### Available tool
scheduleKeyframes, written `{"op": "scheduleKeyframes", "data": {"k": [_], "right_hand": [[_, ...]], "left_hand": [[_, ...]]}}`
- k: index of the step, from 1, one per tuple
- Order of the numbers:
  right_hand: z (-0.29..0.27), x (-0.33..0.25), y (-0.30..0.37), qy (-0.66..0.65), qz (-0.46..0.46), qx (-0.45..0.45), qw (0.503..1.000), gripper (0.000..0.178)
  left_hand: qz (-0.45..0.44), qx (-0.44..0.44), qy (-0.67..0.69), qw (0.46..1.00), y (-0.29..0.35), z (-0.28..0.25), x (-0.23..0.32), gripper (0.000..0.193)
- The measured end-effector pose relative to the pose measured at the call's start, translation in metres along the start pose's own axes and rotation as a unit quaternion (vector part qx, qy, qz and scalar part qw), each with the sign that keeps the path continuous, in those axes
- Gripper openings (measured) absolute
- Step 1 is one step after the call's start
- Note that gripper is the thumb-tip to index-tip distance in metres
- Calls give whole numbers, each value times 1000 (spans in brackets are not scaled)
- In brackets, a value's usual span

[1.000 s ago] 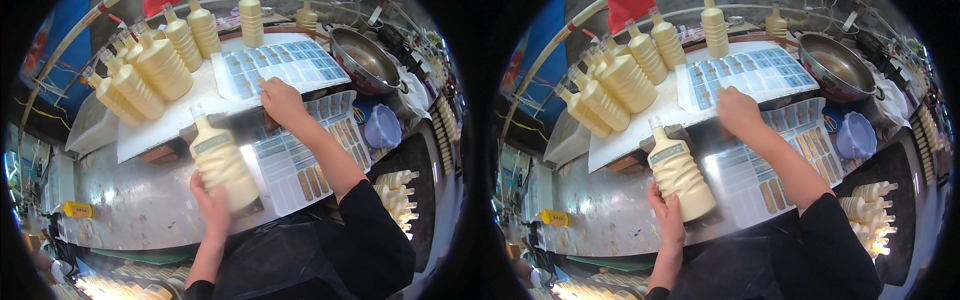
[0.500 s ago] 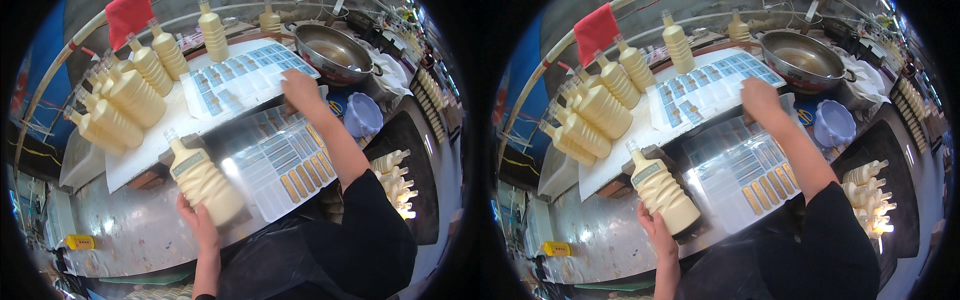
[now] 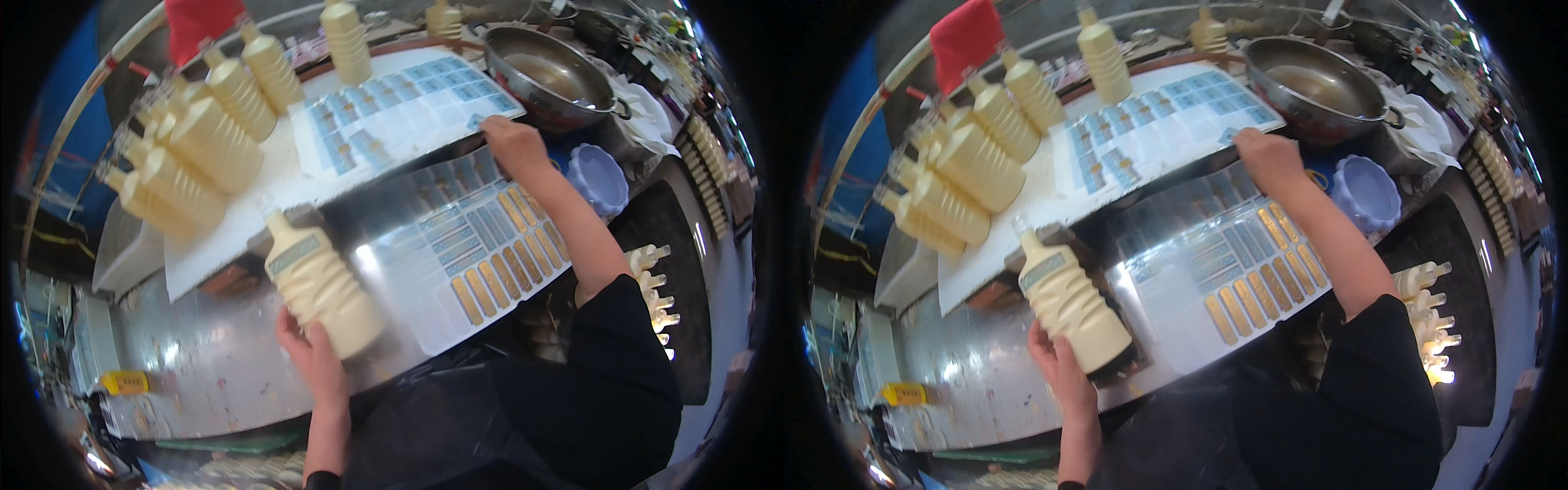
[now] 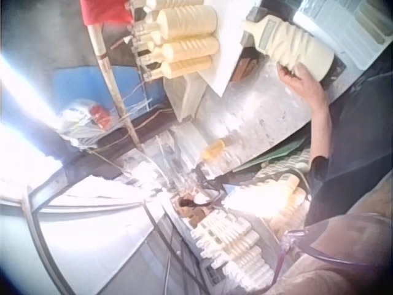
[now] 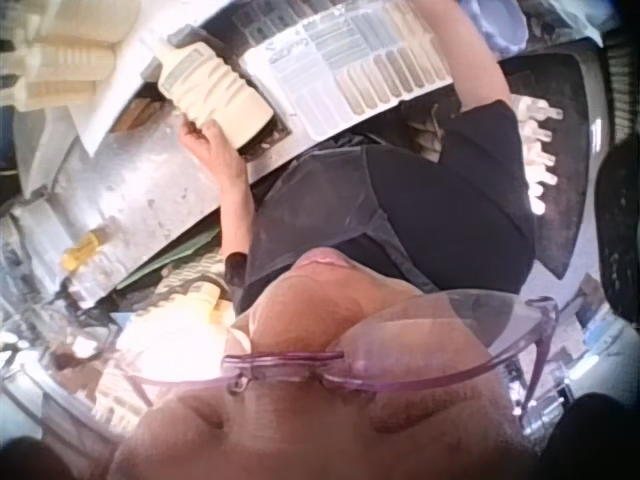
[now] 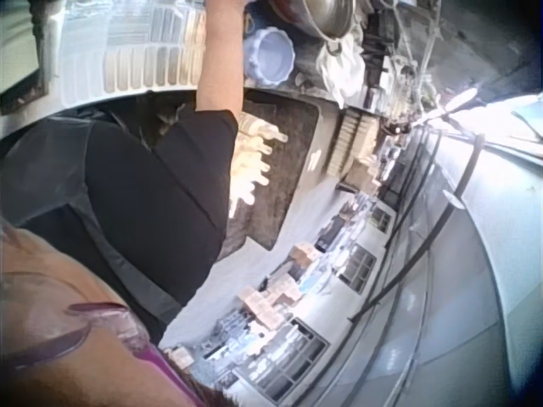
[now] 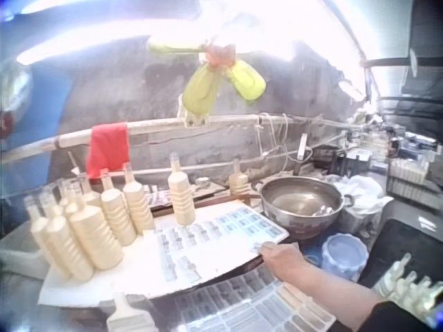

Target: The person applies labels to cream-colored plastic bottles using a handheld squeegee-like tool. They peel labels from a sheet, position them on the bottle, and smooth them down, repeating the process for multiple bottles.

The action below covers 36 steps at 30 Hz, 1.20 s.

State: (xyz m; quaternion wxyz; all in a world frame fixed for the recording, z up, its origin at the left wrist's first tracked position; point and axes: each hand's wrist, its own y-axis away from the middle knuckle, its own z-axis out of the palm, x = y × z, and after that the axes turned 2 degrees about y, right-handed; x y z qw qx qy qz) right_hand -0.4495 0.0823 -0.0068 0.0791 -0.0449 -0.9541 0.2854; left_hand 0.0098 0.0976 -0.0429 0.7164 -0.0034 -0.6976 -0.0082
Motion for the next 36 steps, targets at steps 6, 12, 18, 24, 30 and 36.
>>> {"op": "scheduleKeyframes", "data": {"k": [6, 12, 18, 24, 30, 36], "right_hand": [[-39, -89, 6, -359, 114, -97, 921, 15], [-91, -234, 32, -390, -237, 44, 889, 21], [-82, -268, 55, -282, -327, 61, 900, 24], [-88, -254, 68, -273, -312, 5, 910, 23], [-83, -255, 76, -503, 44, -201, 840, 38], [-68, -281, 66, -547, 213, -298, 753, 61]], "left_hand": [[18, -12, -49, 999, 22, -23, -11, 55], [2, -38, -48, 998, 23, -31, -7, 63], [-34, -29, 46, 998, 13, -26, 6, 60], [20, 4, -82, 996, 11, -16, -1, 66], [9, 3, 35, 999, 17, -16, -5, 68], [20, -6, -35, 999, 18, -16, -3, 71]]}}
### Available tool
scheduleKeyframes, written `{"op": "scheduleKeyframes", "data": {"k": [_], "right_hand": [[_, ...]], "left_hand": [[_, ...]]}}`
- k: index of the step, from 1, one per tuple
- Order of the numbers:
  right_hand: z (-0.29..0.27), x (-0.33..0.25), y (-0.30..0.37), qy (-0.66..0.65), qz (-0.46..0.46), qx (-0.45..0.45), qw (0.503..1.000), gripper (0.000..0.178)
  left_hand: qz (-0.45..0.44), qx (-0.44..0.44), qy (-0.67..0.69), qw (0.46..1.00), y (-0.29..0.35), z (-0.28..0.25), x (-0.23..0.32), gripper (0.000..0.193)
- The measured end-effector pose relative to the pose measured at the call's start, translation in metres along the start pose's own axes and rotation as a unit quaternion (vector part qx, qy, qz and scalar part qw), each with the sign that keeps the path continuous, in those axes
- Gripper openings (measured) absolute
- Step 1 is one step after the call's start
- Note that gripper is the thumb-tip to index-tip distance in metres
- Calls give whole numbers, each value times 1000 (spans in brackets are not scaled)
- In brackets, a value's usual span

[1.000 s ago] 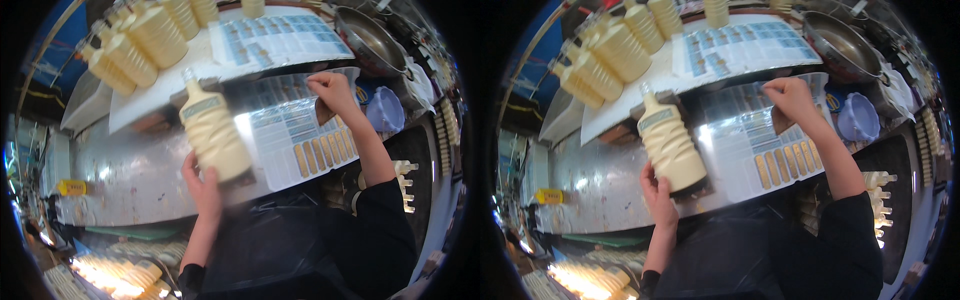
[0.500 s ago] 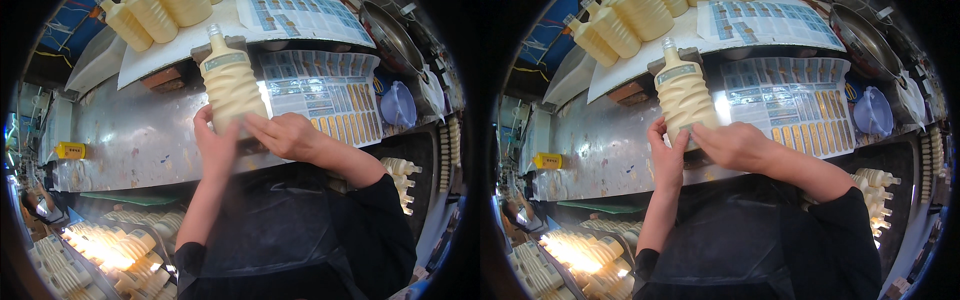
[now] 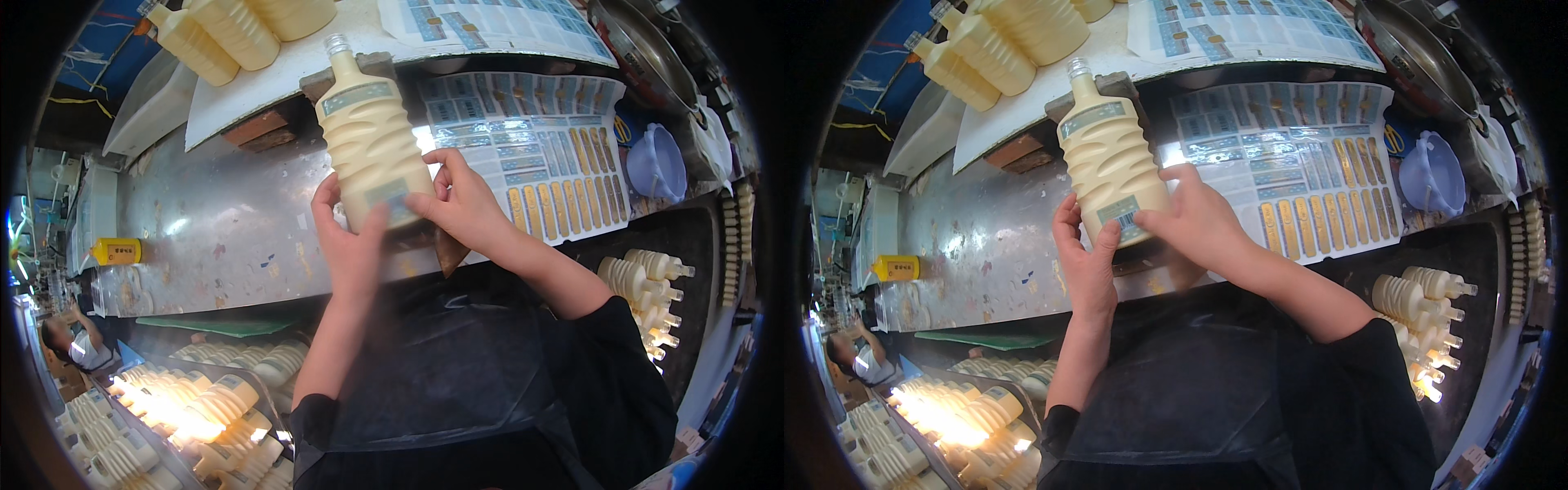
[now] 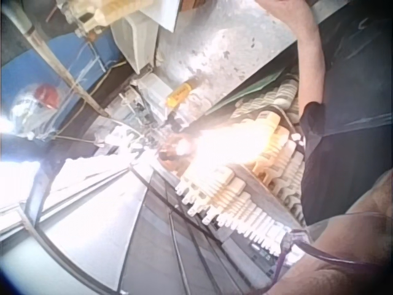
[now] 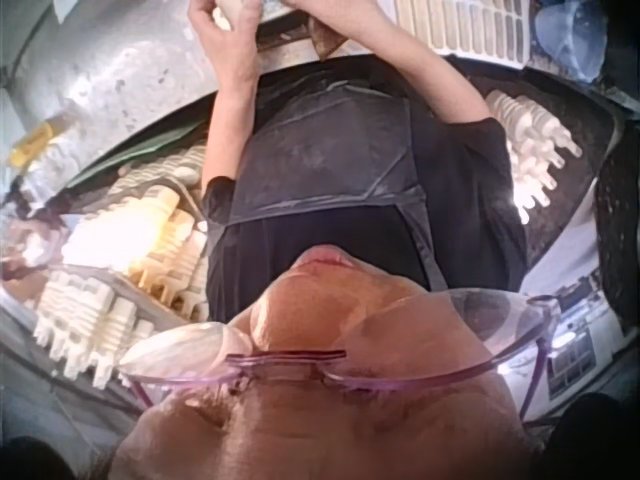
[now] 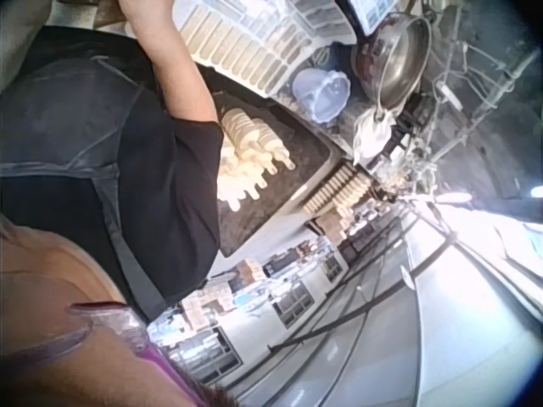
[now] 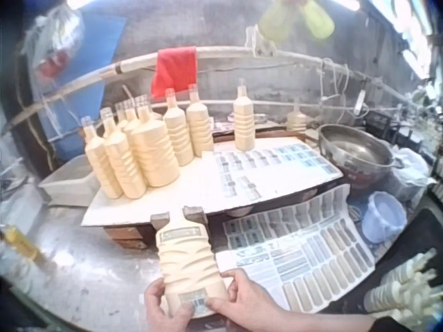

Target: The person applies labels to cream-colored plastic bottles using a handheld squeegee-like tool. They peel labels from a sheet, position them on the bottle, and smooth them down, repeating the process for multiple bottles.

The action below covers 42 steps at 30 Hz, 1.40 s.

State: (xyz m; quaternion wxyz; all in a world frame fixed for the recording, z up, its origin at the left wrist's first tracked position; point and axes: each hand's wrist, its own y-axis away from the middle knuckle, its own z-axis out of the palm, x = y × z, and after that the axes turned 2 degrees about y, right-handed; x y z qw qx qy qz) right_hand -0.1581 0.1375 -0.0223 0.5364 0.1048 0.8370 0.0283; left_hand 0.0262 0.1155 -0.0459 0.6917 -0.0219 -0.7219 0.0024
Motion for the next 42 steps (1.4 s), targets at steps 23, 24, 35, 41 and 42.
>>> {"op": "scheduleKeyframes", "data": {"k": [23, 24, 35, 41, 42], "right_hand": [[2, 7, -3, -27, 9, 2, 1000, 65], [1, 7, -3, -28, 9, 0, 1000, 65], [3, -3, -1, -8, 13, 8, 1000, 67], [3, -2, 0, -12, 15, 12, 1000, 67], [3, -3, 1, -12, 15, 13, 1000, 67]], "left_hand": [[-35, -6, 33, 999, -2, -5, 2, 74], [-37, -5, 36, 999, -2, -5, 2, 74], [-28, -15, 47, 998, 0, -3, 2, 77], [-36, -10, 66, 997, 0, -1, 4, 77], [-38, -10, 68, 997, 0, -1, 5, 77]]}}
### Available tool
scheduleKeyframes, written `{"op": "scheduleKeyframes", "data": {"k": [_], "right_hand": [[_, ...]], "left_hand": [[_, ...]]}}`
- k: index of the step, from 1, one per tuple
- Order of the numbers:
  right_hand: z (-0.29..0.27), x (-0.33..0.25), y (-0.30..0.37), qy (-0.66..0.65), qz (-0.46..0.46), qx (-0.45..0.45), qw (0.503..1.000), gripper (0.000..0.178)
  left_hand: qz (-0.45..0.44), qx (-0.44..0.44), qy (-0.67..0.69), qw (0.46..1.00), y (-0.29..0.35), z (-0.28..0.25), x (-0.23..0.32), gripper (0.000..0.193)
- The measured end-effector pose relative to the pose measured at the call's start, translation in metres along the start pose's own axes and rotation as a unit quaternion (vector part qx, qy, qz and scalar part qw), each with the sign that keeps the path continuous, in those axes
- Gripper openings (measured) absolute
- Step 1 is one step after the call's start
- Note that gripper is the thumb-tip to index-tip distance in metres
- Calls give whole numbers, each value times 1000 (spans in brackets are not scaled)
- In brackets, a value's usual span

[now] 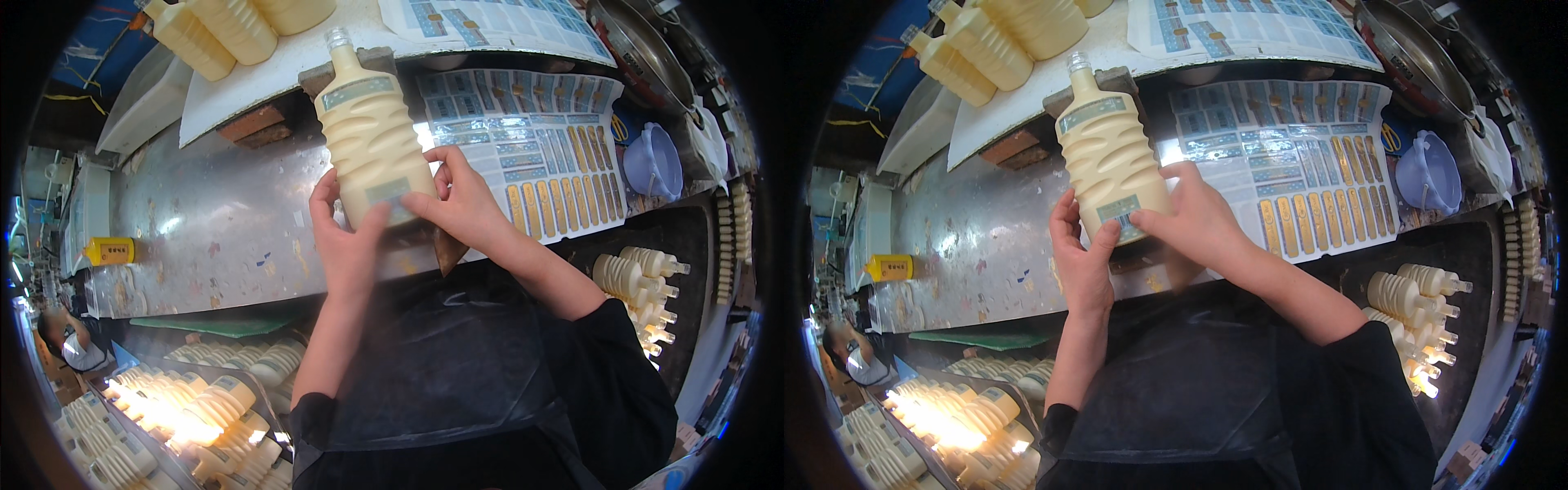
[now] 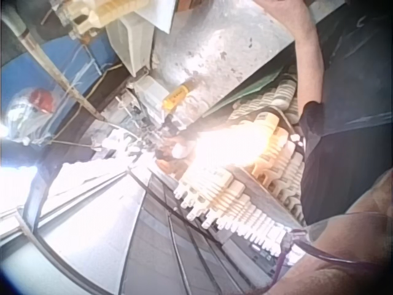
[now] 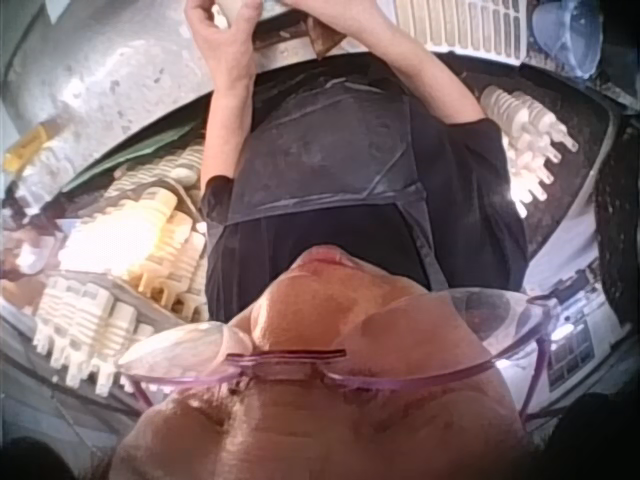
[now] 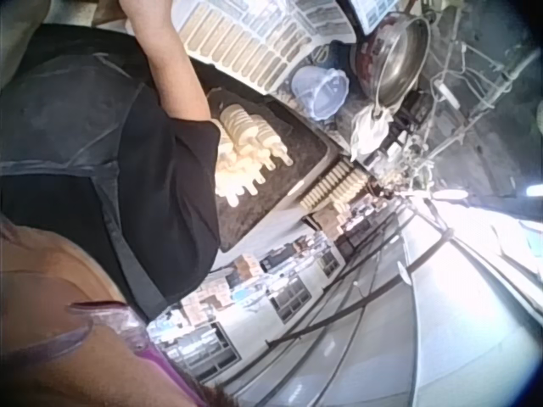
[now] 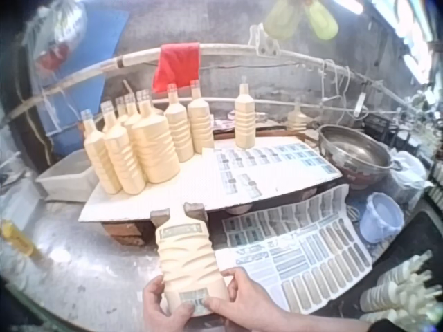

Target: The person applies labels to cream-colored plastic bottles using a handheld squeegee-like tool. They peel labels from a sheet, position them on the bottle, and smooth them down, repeating the process for multiple bottles.

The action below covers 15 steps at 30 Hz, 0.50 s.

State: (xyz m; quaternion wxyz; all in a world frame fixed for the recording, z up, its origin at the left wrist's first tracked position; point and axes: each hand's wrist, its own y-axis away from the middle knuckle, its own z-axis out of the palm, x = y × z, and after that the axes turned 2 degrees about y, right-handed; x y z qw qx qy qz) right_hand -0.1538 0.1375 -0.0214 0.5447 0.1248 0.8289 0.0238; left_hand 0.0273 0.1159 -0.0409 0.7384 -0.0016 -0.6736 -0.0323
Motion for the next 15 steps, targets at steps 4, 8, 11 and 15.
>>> {"op": "scheduleKeyframes", "data": {"k": [4, 8, 11, 15], "right_hand": [[2, 2, -1, -3, -2, 3, 1000, 66], [-2, 5, -3, -39, 21, -16, 999, 52], [-24, 19, -21, -223, 65, -31, 972, 35], [-37, -12, -19, -308, 16, -22, 951, 22]], "left_hand": [[3, -2, -26, 1000, -1, -3, -1, 76], [2, 1, -41, 999, -1, -2, 0, 77], [11, 1, -58, 998, -1, -2, -2, 77], [15, 1, -55, 998, 0, 0, 0, 76]]}}
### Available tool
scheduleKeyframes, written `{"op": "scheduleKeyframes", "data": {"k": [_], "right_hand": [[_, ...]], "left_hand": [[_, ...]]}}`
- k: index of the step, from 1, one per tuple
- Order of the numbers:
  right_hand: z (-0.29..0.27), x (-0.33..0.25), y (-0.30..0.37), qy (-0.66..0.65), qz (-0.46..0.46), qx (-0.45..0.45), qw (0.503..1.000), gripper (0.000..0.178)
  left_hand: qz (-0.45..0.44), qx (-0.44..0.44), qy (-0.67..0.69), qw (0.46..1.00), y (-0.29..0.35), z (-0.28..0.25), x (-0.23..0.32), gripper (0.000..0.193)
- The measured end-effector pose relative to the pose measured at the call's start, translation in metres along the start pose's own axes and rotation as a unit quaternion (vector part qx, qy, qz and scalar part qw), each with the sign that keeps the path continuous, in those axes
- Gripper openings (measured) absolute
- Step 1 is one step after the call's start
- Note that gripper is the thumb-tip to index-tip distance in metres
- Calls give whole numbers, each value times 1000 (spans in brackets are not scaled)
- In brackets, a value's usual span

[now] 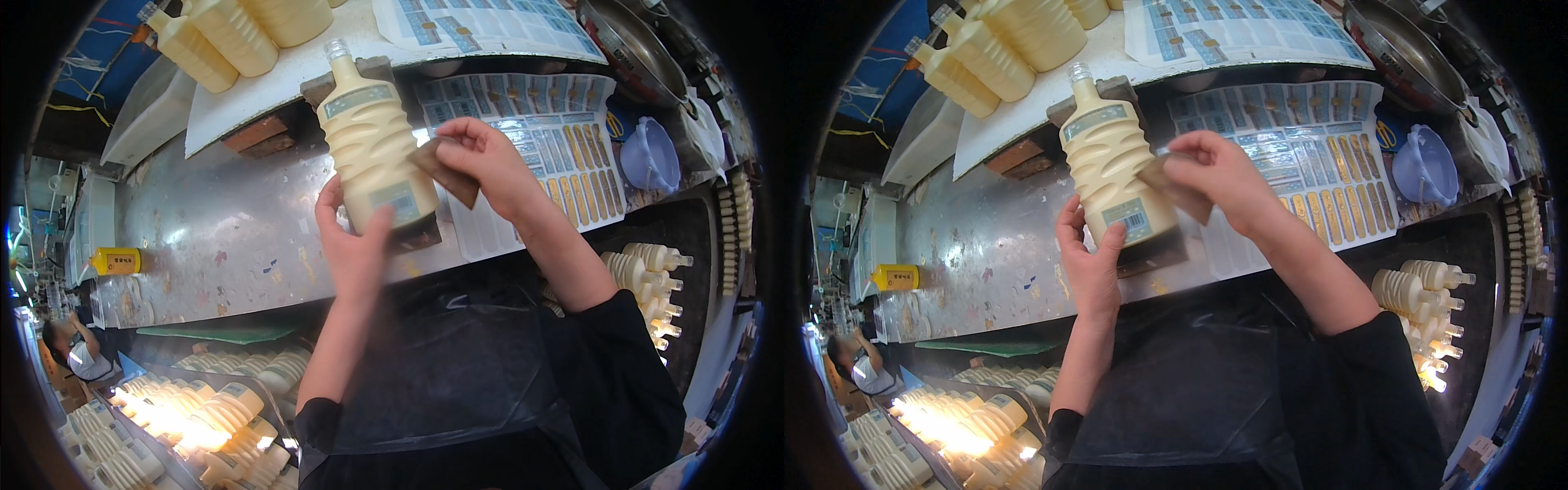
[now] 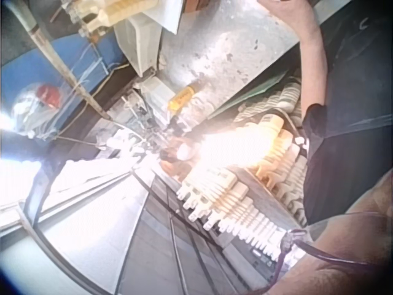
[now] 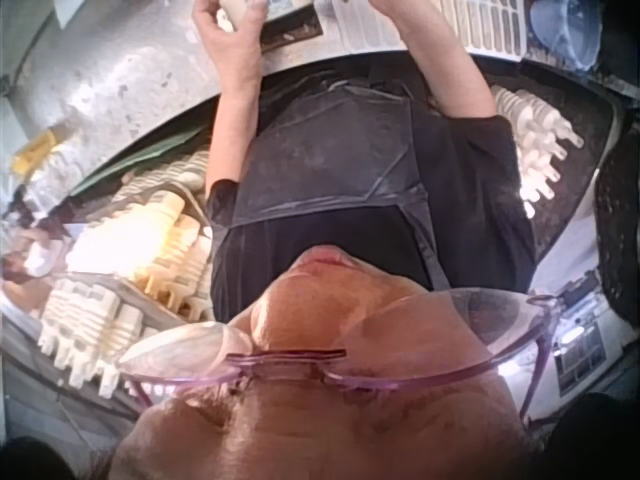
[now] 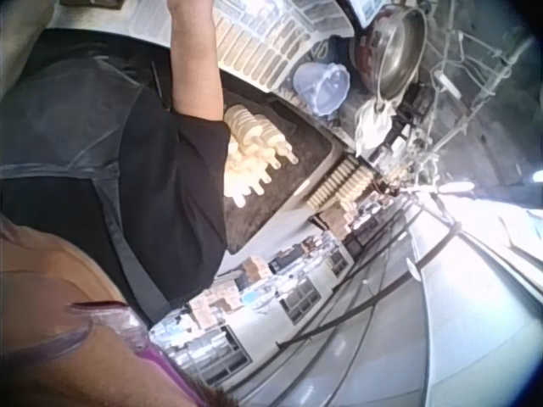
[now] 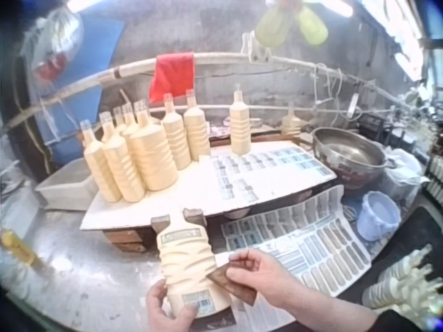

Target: The person applies labels to cream-colored plastic bottles using a handheld squeegee-like tool. They peel labels from a sheet, position them on the bottle, and smooth them down, repeating the process for multiple bottles.

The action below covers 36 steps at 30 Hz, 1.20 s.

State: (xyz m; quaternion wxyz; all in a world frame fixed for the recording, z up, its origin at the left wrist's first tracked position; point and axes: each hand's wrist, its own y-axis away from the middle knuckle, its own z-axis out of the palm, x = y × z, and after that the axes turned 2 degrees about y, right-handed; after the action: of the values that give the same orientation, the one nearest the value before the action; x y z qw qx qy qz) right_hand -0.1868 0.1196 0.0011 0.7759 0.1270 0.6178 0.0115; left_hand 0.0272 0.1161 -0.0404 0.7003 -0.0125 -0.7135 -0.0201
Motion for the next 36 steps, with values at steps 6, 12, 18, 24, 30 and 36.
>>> {"op": "scheduleKeyframes", "data": {"k": [6, 12, 18, 24, 30, 36], "right_hand": [[30, -6, 11, 401, -375, 4, 836, 23], [43, 11, 37, 445, -566, -69, 691, 14], [56, 14, 47, 255, -276, 67, 924, 28], [35, 43, 27, 347, -300, 108, 882, 31], [36, 24, 34, 347, -344, 11, 872, 29], [40, 9, 26, 475, -540, -9, 695, 24]], "left_hand": [[42, -6, -11, 999, 1, 0, -11, 69], [-39, -13, 212, 977, 1, 3, -8, 46], [-1, -1, 159, 987, -1, 4, -12, 56], [71, 40, -88, 993, -8, 10, -19, 58], [84, 19, -7, 996, -9, 6, -29, 49], [6, -1, 116, 993, -8, -5, -23, 40]]}}
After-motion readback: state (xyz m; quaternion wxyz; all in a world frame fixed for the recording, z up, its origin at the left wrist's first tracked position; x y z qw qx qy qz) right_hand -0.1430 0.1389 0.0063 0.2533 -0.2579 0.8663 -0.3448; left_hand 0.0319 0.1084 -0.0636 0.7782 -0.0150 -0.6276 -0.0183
